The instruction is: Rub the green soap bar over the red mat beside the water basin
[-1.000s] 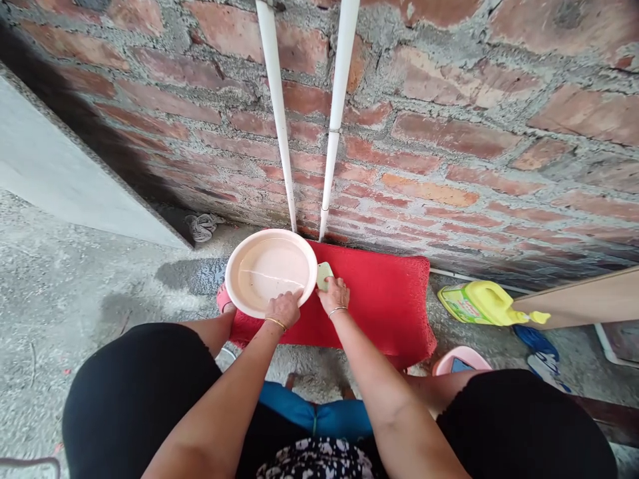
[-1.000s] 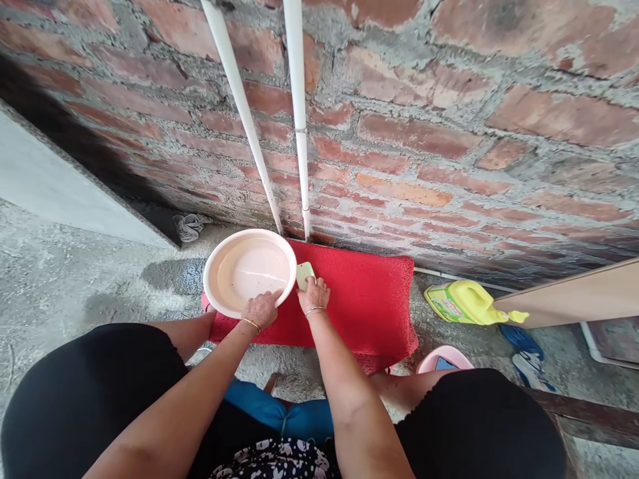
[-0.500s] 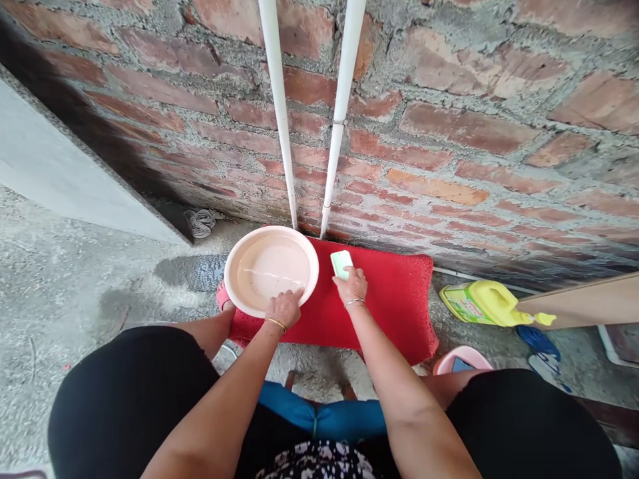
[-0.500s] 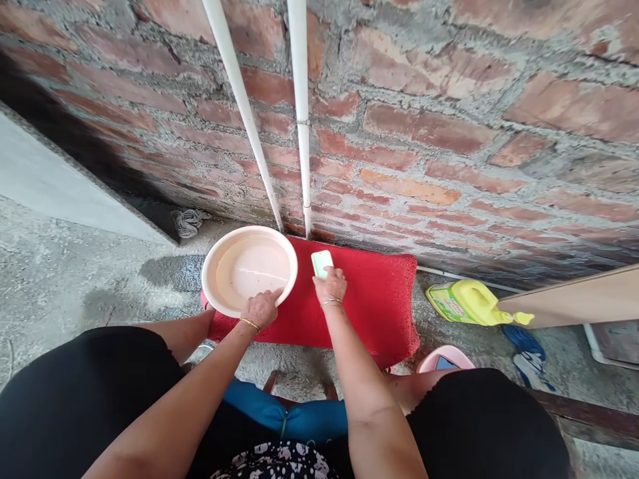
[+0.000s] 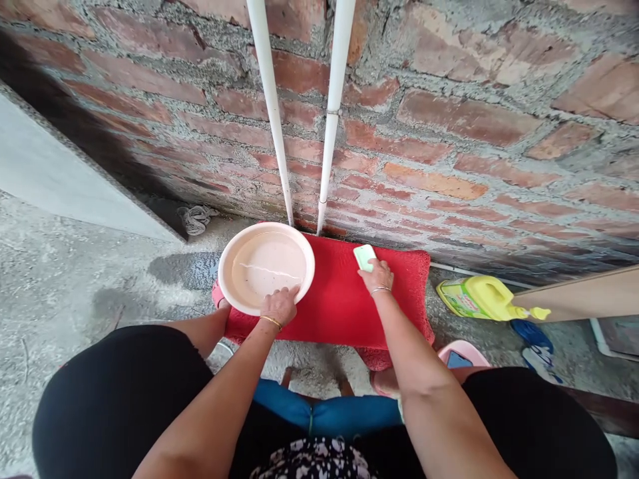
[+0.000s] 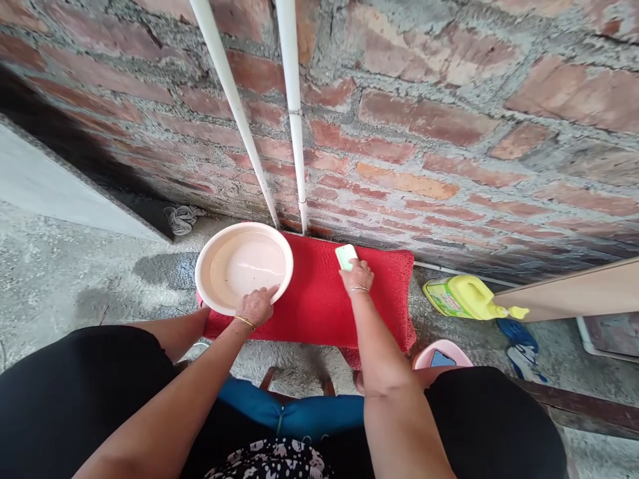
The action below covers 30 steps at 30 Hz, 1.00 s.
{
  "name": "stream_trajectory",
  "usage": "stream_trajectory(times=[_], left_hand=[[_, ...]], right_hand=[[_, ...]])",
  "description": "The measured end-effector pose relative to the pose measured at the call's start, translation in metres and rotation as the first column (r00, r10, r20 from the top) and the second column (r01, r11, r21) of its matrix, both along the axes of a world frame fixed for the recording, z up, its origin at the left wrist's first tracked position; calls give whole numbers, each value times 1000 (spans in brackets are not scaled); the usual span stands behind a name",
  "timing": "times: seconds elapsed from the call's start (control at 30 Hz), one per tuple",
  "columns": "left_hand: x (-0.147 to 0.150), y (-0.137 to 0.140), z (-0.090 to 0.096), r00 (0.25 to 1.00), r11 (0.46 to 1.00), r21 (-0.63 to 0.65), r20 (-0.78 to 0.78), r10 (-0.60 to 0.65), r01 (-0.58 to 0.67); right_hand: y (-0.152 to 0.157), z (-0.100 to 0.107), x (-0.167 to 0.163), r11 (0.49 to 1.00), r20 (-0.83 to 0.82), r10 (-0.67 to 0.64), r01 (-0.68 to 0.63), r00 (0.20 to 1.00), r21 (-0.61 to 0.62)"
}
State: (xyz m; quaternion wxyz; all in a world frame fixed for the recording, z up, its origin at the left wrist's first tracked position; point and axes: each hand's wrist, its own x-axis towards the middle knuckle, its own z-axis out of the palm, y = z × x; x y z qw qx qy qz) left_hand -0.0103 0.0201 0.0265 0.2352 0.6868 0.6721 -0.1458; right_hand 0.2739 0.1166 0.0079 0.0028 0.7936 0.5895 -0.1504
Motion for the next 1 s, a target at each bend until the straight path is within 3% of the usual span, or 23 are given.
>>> stream_trajectory(times=[0.07,0.2,0.27,0.33,0.43,0.57,0.73,0.87,1.0], left_hand=[[0,0,0,1000,1000,0,3,2,-2],[0,0,1,1000,1000,10,2,5,-5],[0,0,2,1000,1000,9,2,5,-5],[1,0,4,1000,1000,1,-4,4,-4],[1,0,5,1000,1000,-7,-9,7,-7],[1,-1,4,1000,1000,5,2,15,-15],[0,-2,1,999,1000,14,32,8,-9],[0,-2,-2,999,1000,11,36,17,-17],[0,-2,-3,999,1000,8,28,18,-19]], right_hand=[[-10,2,42,985,-17,-173,173,985,2],[-36,11,106,872,-39,-490,489,871,-34],[-46,16,118,832,-22,-554,554,832,-26],[-50,17,111,824,-36,-566,566,824,-8],[-44,13,67,883,-100,-463,468,881,36],[-24,6,-29,986,-176,-124,142,976,89],[1,4,-126,978,-149,211,-208,966,32],[18,2,-132,943,-97,331,-333,939,-5],[23,-2,-76,978,-43,208,-209,977,-17]])
